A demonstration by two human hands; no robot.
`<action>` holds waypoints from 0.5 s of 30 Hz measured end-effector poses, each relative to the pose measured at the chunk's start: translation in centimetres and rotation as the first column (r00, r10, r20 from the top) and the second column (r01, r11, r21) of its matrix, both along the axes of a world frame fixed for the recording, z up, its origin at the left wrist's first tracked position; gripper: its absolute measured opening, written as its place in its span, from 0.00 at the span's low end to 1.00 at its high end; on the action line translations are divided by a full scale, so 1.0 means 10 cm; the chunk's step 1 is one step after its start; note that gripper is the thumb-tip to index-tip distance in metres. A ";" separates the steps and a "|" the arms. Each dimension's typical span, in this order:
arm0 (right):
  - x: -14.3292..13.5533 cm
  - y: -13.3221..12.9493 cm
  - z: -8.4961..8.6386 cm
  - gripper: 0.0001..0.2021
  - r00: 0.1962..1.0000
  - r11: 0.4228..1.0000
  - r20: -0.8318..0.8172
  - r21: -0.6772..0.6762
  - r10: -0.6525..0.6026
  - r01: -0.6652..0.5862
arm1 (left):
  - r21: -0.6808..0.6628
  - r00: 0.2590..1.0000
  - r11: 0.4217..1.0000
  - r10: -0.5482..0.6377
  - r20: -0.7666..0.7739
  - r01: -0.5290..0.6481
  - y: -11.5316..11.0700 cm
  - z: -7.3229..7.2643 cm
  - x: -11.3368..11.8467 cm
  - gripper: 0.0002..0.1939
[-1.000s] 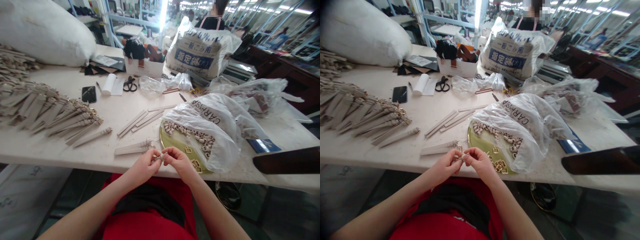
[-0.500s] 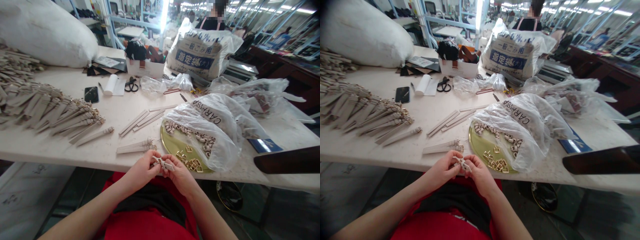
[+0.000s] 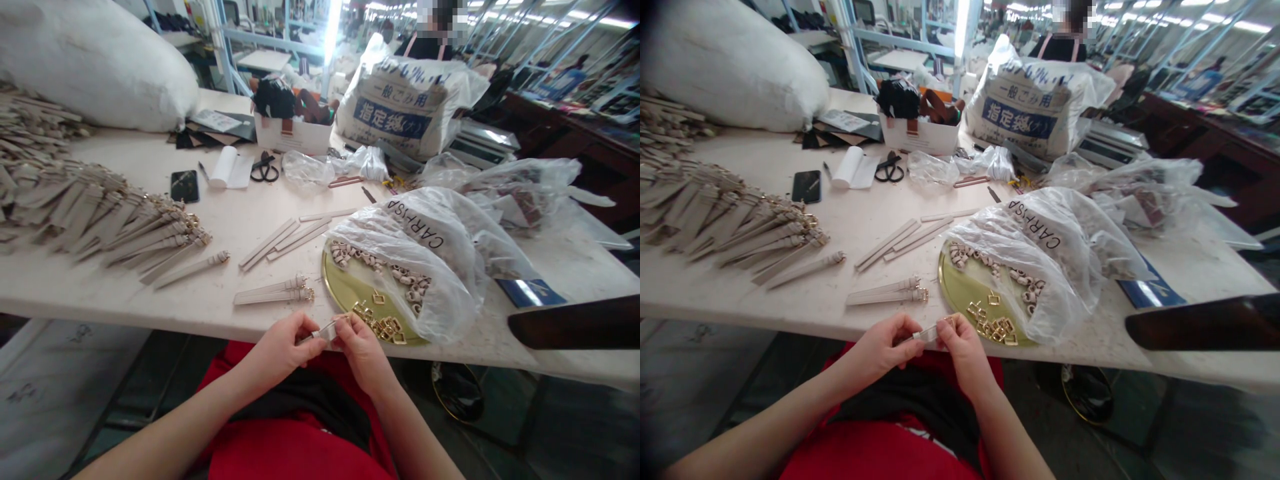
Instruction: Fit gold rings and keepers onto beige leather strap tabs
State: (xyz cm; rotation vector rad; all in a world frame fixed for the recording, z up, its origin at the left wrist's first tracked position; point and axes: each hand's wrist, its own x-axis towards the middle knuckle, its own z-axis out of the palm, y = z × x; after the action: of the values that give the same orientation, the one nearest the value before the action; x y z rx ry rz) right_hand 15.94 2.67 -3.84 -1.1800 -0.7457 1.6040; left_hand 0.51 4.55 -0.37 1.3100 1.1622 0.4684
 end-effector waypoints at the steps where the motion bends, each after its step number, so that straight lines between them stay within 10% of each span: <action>1: -0.01 0.00 0.00 0.16 0.992 0.998 0.115 0.048 -0.049 0.044 | -0.044 0.999 0.999 0.014 0.039 -0.012 -0.01 0.01 0.01 0.12; 15: 0.09 -0.15 -0.08 0.07 0.808 0.940 0.580 0.206 0.107 -0.272 | -0.361 0.989 0.931 0.001 0.150 0.054 -0.04 -0.11 -0.03 0.16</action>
State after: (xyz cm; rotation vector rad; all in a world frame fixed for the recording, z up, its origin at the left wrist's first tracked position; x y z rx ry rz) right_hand 16.88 1.22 -4.61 -1.4117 -1.4694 1.2407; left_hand 0.20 4.20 -1.45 0.9507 1.0467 0.3055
